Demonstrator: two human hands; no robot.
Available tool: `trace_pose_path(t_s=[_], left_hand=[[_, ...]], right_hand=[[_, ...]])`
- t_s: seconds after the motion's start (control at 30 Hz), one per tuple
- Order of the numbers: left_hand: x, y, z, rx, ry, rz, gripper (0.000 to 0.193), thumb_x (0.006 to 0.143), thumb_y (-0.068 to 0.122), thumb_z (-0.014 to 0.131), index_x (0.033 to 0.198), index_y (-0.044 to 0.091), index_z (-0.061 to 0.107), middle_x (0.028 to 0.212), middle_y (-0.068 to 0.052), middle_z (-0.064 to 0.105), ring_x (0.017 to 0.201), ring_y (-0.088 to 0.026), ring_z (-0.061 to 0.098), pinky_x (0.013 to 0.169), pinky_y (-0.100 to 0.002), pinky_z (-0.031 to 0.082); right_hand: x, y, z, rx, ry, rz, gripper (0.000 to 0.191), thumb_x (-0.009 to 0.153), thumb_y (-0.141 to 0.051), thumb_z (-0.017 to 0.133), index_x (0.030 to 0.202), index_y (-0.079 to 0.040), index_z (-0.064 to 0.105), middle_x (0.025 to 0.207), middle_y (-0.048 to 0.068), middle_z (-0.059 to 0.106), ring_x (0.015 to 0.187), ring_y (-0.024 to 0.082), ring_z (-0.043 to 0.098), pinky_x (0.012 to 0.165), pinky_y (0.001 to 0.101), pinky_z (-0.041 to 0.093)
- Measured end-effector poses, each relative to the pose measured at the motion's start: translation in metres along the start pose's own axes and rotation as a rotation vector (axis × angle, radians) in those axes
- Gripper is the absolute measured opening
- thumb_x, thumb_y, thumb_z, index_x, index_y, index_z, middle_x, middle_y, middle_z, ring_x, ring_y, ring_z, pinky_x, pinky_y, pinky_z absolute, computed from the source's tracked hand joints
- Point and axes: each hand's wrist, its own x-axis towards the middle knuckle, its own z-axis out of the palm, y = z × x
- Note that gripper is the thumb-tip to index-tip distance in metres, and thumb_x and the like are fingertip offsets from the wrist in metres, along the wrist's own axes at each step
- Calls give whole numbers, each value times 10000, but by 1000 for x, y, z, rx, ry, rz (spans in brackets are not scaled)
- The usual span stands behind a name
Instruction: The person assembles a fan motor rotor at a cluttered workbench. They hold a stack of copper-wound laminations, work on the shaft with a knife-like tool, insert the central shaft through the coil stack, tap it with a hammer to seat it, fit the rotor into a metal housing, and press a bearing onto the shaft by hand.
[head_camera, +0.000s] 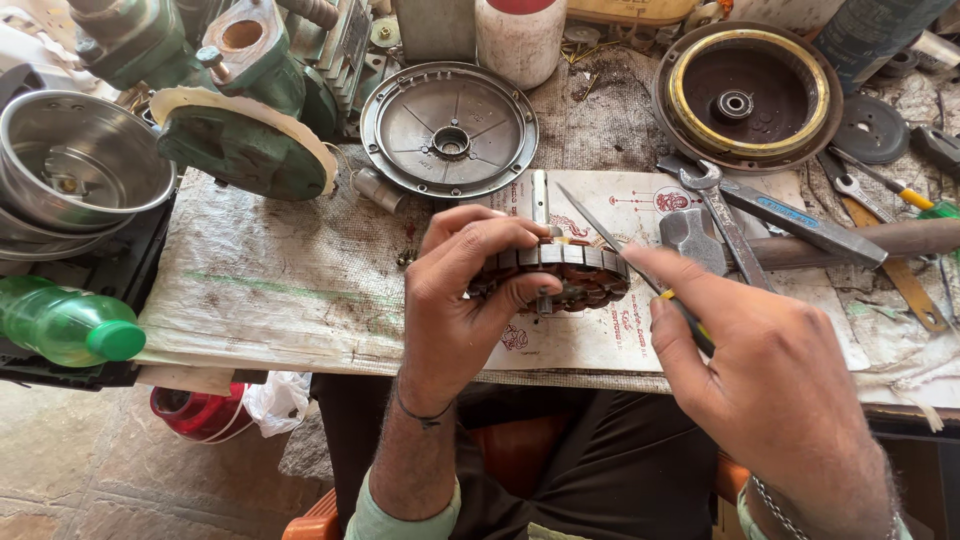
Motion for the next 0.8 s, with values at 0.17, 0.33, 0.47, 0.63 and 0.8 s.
trace_pose_path(t_s=[0.17, 0.33, 0.47, 0.63, 0.8], left_hand=[[-4, -3, 1, 172, 29, 19, 365, 872, 290, 852, 1168, 118, 723, 1176, -35, 627, 1121, -204, 546, 943, -355, 528], [-4, -7, 1, 145, 34, 18, 344, 921, 317, 816, 1193, 131, 721, 1181, -32, 600, 1071, -193, 548, 955, -354, 516], [-4, -5, 9, 191, 105, -38, 347, 966, 325, 788, 1250, 139, 719, 1242, -43, 629, 1108, -207, 594, 945, -347, 545], [0, 5, 11, 416, 23, -1, 793, 804, 450, 893, 1449, 120, 568, 1392, -119, 572, 1284, -312, 549, 1099, -468, 479], [2, 13, 19, 487, -122, -21, 1263, 530, 553, 996, 1567, 165, 388, 1513, -244, 339, 1419, -449, 372, 1168, -562, 382]], right_hand=[[4, -9, 4, 92, 128, -29, 374, 994, -67, 613, 1366, -45, 650, 907, 170, 714, 754, 303, 712, 691, 394, 535], [11, -11, 15, 156, 193, -109, 239, 1019, -24, 595, 1250, 7, 645, 1055, 181, 699, 899, 324, 713, 757, 399, 538], [9, -6, 21, 178, 202, -121, 221, 1034, -26, 580, 1250, 15, 612, 1110, 193, 682, 976, 343, 706, 807, 406, 542], [9, -3, 25, 213, 205, -107, 226, 1045, -35, 569, 1261, 23, 602, 1106, 200, 704, 1003, 352, 724, 823, 404, 551], [10, -4, 29, 239, 205, -75, 239, 1047, -35, 565, 1278, 22, 594, 1083, 201, 726, 965, 337, 748, 800, 393, 561]])
